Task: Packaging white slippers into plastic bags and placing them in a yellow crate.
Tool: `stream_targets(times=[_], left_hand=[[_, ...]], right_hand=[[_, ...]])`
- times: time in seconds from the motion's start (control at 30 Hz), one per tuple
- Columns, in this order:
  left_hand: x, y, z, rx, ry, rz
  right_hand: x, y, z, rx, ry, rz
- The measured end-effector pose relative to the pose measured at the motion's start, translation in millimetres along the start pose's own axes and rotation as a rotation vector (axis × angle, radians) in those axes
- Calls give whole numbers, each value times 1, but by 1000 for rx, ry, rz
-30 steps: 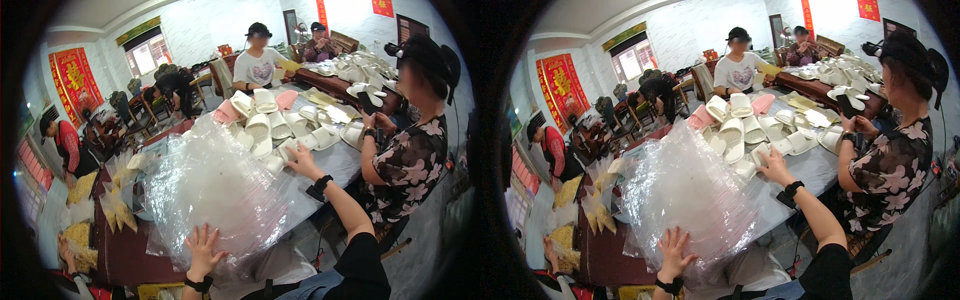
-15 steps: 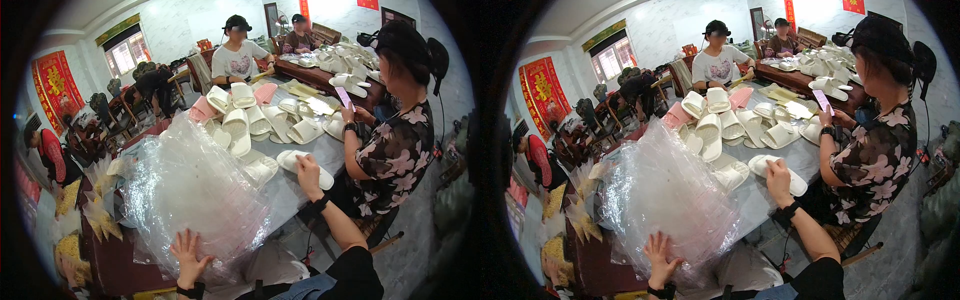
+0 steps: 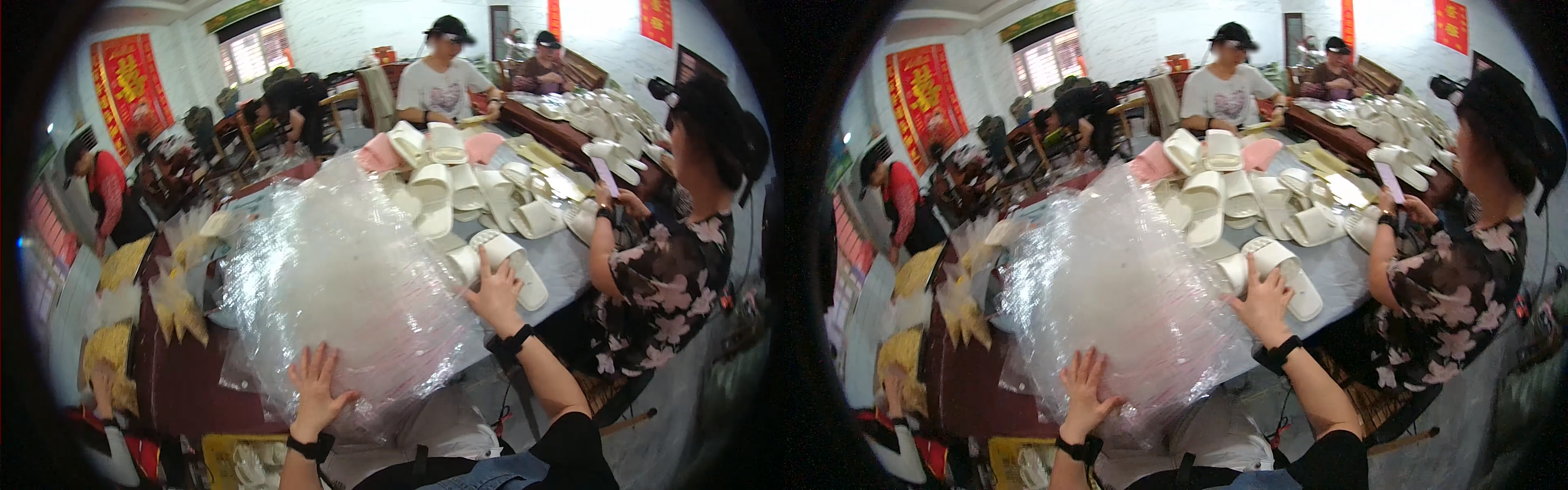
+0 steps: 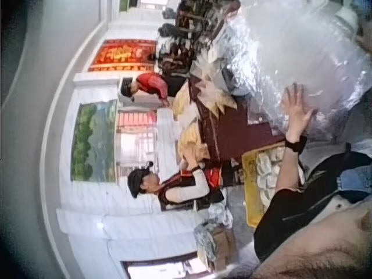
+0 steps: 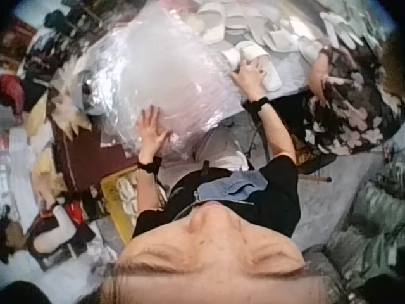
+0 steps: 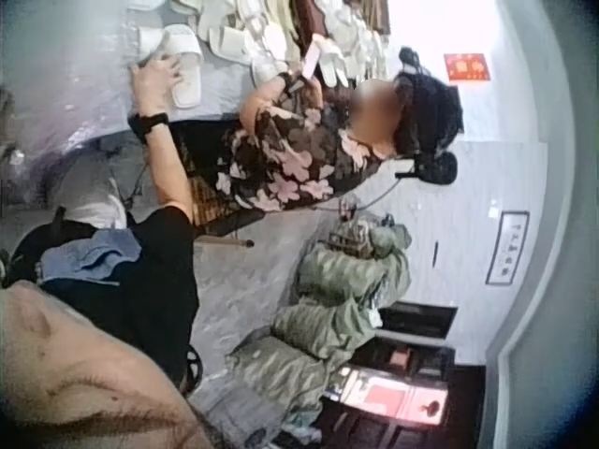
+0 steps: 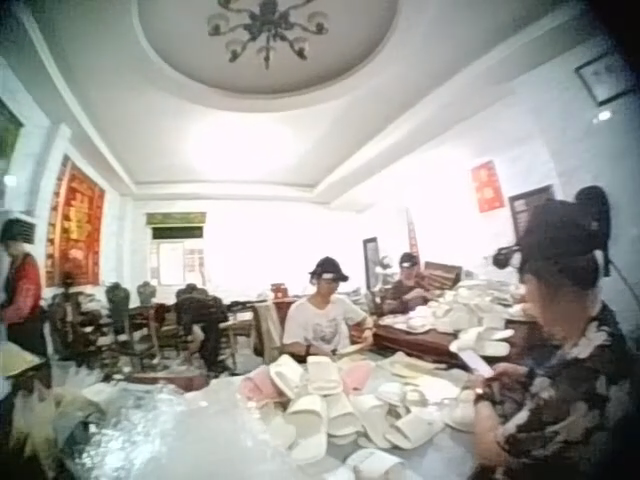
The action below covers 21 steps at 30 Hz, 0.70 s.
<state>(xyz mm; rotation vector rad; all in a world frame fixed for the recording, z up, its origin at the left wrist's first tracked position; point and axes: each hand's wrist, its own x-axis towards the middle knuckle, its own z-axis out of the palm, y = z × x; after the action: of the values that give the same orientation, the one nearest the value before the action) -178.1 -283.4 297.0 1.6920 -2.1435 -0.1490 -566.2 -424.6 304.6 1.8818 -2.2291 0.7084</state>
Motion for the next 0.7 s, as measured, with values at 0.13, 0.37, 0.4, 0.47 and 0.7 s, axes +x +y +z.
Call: stream_targets(times=[0.13, 0.37, 0.4, 0.47, 0.7], left_hand=[[1, 7, -2, 78, 45, 75], [-4, 30, -31, 133, 131, 98], [-6, 30, -31, 91, 157, 136], [-1, 28, -29, 15, 177, 181], [6, 34, -32, -54, 148, 323]], right_hand=[[26, 0, -2, -4, -65, 28], [53, 73, -6, 396, 168, -418], [50, 73, -13, 389, 160, -422], [45, 75, -20, 417, 21, -412], [32, 104, -32, 540, -341, -290]])
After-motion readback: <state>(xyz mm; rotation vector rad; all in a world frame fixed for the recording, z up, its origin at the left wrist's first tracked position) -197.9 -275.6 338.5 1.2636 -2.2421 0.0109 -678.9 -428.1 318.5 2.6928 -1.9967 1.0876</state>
